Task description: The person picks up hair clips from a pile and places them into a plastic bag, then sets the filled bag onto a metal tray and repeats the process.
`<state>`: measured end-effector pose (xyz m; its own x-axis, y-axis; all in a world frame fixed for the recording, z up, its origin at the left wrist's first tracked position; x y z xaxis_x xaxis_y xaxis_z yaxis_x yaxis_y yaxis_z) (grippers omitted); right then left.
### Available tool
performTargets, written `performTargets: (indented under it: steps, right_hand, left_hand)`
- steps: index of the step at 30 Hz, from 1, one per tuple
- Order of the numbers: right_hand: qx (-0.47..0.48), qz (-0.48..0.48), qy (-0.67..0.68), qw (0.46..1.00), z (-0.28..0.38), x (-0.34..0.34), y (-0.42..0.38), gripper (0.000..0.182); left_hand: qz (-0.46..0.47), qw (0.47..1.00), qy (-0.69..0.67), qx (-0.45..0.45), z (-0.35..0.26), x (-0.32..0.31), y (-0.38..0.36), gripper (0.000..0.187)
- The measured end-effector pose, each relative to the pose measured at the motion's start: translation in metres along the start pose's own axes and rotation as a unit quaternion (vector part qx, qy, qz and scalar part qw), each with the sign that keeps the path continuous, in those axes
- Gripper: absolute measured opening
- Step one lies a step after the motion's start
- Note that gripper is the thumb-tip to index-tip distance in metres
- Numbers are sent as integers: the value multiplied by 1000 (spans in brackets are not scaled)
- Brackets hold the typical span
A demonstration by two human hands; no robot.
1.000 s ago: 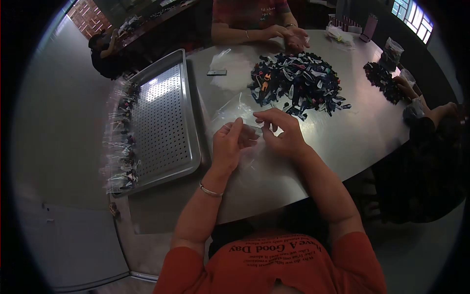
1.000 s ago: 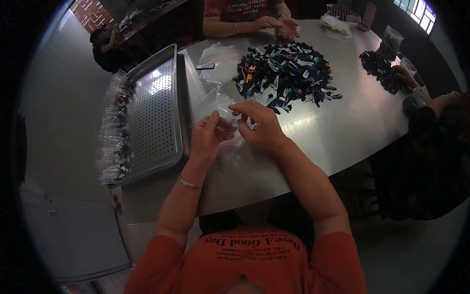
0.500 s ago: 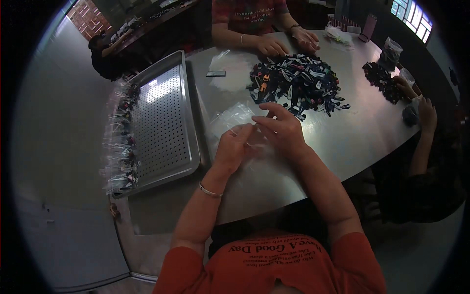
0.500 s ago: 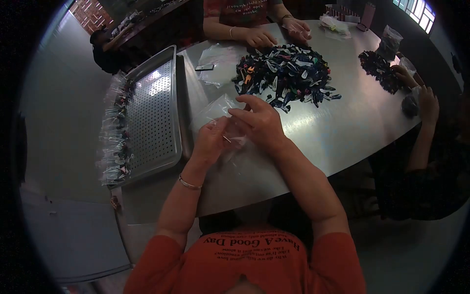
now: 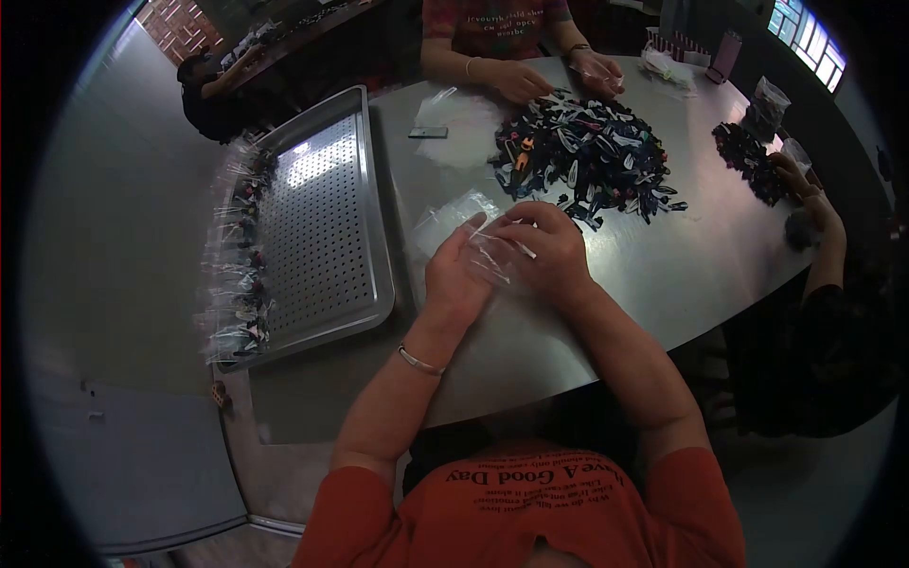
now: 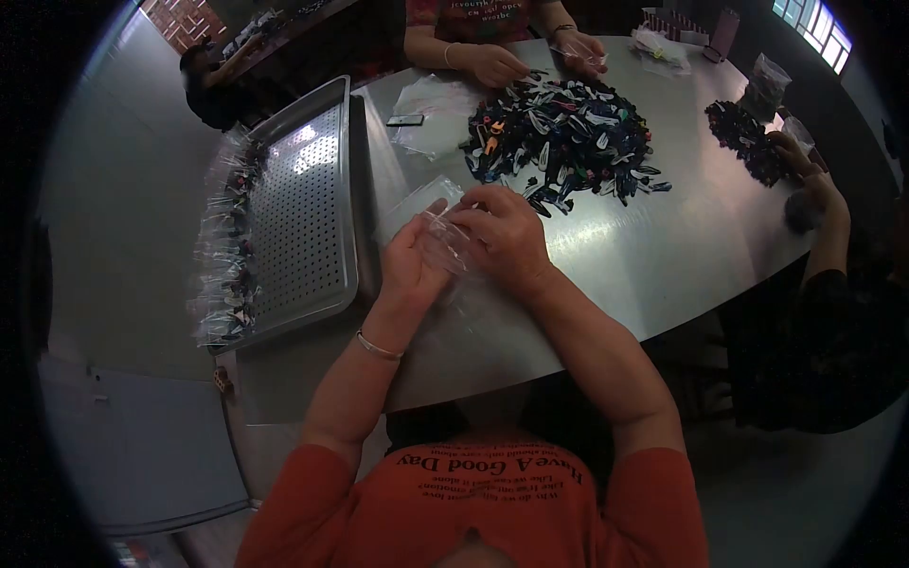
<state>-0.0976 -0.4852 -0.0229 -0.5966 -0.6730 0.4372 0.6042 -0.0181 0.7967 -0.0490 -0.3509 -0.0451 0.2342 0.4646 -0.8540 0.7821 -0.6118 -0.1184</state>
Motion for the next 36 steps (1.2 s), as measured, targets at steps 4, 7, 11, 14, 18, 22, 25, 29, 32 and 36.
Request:
performTargets:
  steps: [4, 7, 11, 14, 18, 22, 25, 29, 32, 36]
  right_hand:
    - [22, 5, -26, 999, 1, 2, 3, 16]
    - [17, -9, -23, 1000, 7, 3, 3, 15]
    - [40, -15, -38, 998, 8, 7, 5, 15]
    - [34, -11, -20, 999, 6, 8, 4, 15]
    - [-53, 33, 94, 994, 9, 12, 5, 20]
    - [-28, 26, 57, 998, -1, 34, 12, 23]
    - [-175, -57, 1, 983, -24, 53, 11, 15]
    - [-237, -27, -159, 958, -55, 65, 0, 12]
    - [-291, 84, -216, 928, -60, 62, -5, 20]
    - [-167, 125, -224, 952, -57, 55, -5, 31]
  left_hand:
    - [23, 999, -24, -1, -1, -5, -2, 27]
    - [19, 1000, -17, -5, -1, -11, -5, 25]
    - [34, 999, -10, 21, 6, -11, -4, 21]
    - [20, 999, -7, 26, 7, -2, -1, 20]
    - [8, 1000, -13, 17, 4, 5, 1, 22]
    - [1, 999, -48, 22, -4, 14, 4, 26]
    - [-8, 996, -86, 5, -7, 15, 5, 29]
    - [-4, 995, -104, 3, -9, 17, 6, 29]
    - [36, 993, -111, 2, -10, 21, 7, 30]
    - [39, 992, -119, -2, -11, 22, 9, 28]
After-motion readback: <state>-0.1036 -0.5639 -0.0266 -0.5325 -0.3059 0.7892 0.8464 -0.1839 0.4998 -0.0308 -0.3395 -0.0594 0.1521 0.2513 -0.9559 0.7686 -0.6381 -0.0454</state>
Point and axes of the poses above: each hand's wrist, its own y-axis towards the middle knuckle, its own x-axis out of the back of the hand, z = x × y, the point moved 2 cm from there along y, towards the middle knuckle, and after that the axes turned 3 degrees about z, right-handed, at the moved point
